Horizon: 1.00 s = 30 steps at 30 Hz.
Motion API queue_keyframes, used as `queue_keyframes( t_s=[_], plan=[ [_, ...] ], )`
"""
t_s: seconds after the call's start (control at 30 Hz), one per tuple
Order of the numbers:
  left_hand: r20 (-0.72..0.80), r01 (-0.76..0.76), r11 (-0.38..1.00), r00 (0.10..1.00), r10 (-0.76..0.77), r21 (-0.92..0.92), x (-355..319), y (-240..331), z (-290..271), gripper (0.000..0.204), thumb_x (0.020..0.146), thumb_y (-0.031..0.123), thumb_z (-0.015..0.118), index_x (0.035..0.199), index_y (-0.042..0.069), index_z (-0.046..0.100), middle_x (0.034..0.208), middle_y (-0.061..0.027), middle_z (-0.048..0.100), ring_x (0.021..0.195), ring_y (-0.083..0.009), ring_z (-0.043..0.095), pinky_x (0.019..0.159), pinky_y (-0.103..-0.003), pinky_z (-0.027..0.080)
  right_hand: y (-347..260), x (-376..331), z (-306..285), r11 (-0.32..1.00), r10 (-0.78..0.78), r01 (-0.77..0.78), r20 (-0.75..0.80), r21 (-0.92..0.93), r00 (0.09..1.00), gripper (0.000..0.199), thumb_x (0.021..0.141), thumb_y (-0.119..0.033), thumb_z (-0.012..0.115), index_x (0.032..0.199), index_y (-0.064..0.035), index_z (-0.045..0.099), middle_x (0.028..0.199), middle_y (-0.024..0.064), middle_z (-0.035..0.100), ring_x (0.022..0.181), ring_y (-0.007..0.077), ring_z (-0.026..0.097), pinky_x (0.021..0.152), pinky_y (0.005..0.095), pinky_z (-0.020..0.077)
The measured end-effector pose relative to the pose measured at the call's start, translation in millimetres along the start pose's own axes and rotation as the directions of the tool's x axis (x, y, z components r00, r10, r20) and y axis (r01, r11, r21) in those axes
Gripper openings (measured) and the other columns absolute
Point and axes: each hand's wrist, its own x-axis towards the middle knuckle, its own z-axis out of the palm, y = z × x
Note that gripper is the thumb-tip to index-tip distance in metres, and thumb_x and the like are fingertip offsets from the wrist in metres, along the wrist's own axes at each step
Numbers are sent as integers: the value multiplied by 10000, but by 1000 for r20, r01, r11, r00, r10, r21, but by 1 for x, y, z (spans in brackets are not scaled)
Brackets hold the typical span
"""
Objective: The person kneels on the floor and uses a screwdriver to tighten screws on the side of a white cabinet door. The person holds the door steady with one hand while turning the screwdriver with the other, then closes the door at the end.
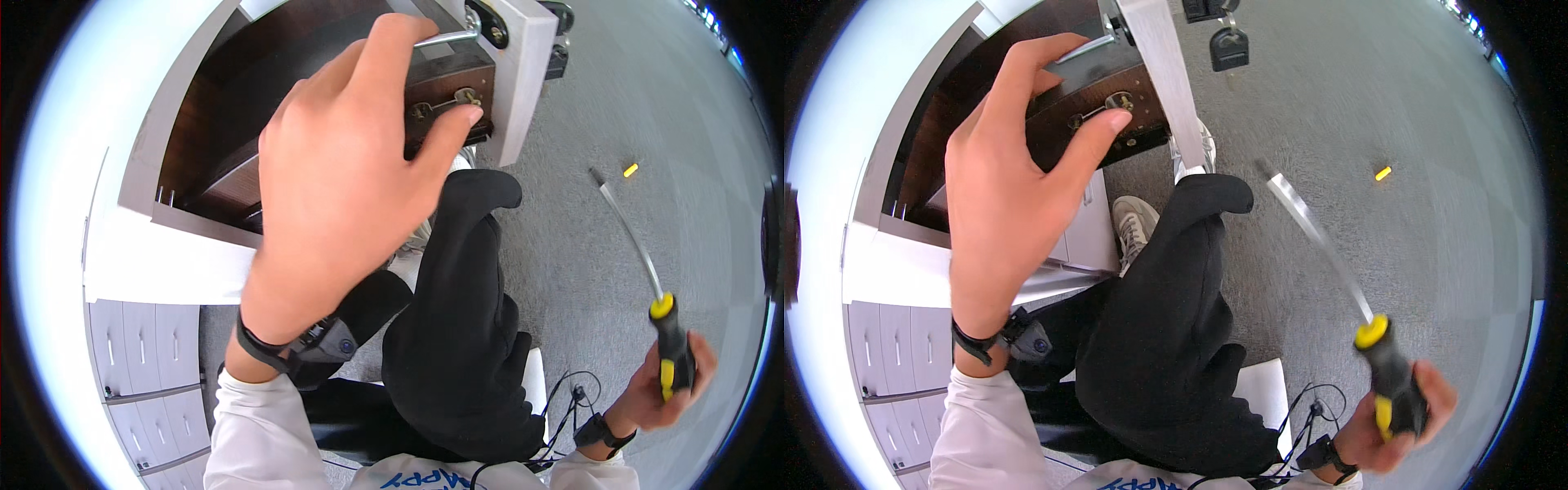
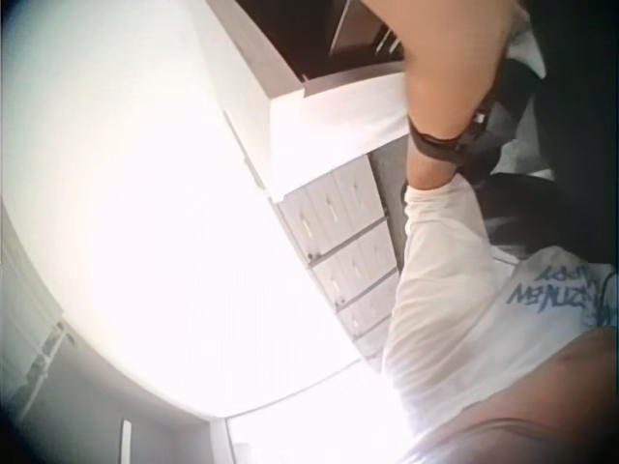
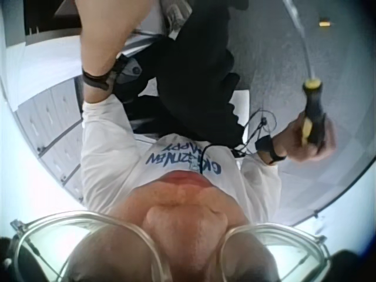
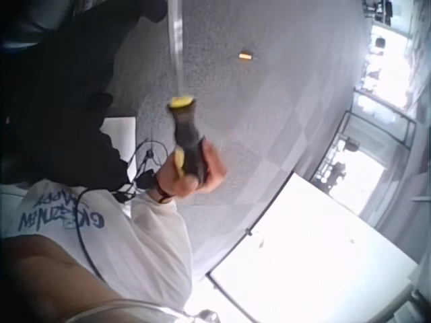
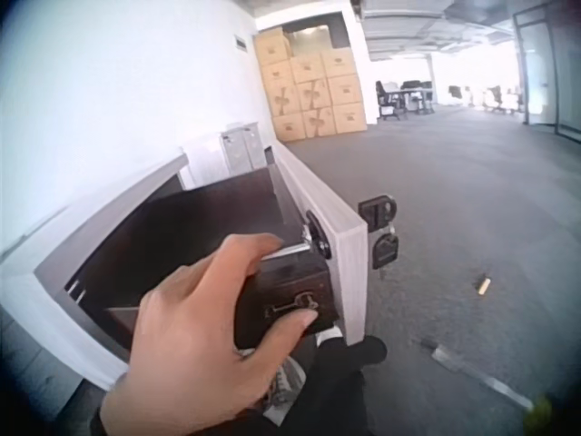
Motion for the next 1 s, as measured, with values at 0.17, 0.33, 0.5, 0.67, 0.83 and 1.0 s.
queue_keyframes(
  t_s=[0.17, 0.33, 0.5, 0.67, 0.83, 1.0],
  plan=[
    [-51, -4, 997, 999, 8, 78, 9, -6, 12, 476, 867, 249, 820, 1290, 128, 638, 979, -155, 730, 827, -265, 748, 696, -342, 603, -14, 9, 27, 997, -24, 18, 89, 69, 996, 677, 951, -575, 440, 1206, 24, 630, 1098, 136, 612, 909, 227, 643, 762, 299, 540],
    [-69, 2, 997, 998, 3, 80, 10, -11, 16, 493, 857, 269, 828, 1299, 141, 650, 983, -148, 731, 850, -263, 731, 724, -348, 588, -23, 12, 48, 999, 33, -34, 161, 8, 986, 657, 962, -580, 450, 1234, -7, 622, 1107, 117, 614, 887, 213, 652, 736, 274, 538],
    [-79, 32, 996, 997, -25, 85, 9, -13, 18, 503, 839, 270, 838, 1294, 145, 662, 990, -137, 732, 879, -258, 718, 747, -355, 577, -31, 14, 66, 998, 30, -37, 176, 41, 984, 590, 987, -540, 462, 1230, -27, 622, 1107, 102, 612, 915, 203, 638, 764, 276, 518],
    [-83, 12, 996, 996, -5, 92, 12, -15, 17, 506, 829, 260, 835, 1293, 145, 670, 1006, -126, 736, 900, -253, 711, 768, -358, 574, -35, 17, 72, 999, -17, 26, 187, -45, 982, 564, 997, -527, 480, 1219, -27, 616, 1111, 98, 609, 928, 205, 624, 768, 281, 506],
    [7, -4, 968, 1000, 2, 249, 16, -6, 11, 503, 827, 263, 832, 1289, 142, 674, 1014, -122, 738, 912, -254, 708, 779, -361, 572, -38, 15, 74, 988, -44, 75, 221, -134, 974, 577, 995, -535, 480, 1207, -16, 614, 1094, 104, 601, 919, 209, 608, 779, 288, 484],
    [11, -4, 967, 1000, 1, 253, 21, -5, 10, 497, 826, 260, 832, 1282, 135, 678, 1029, -121, 740, 912, -254, 709, 779, -362, 572, -39, 14, 75, 990, -26, 48, 166, -130, 986, 586, 989, -535, 464, 1193, -8, 618, 1069, 108, 597, 906, 217, 608, 775, 301, 485]
  ],
)
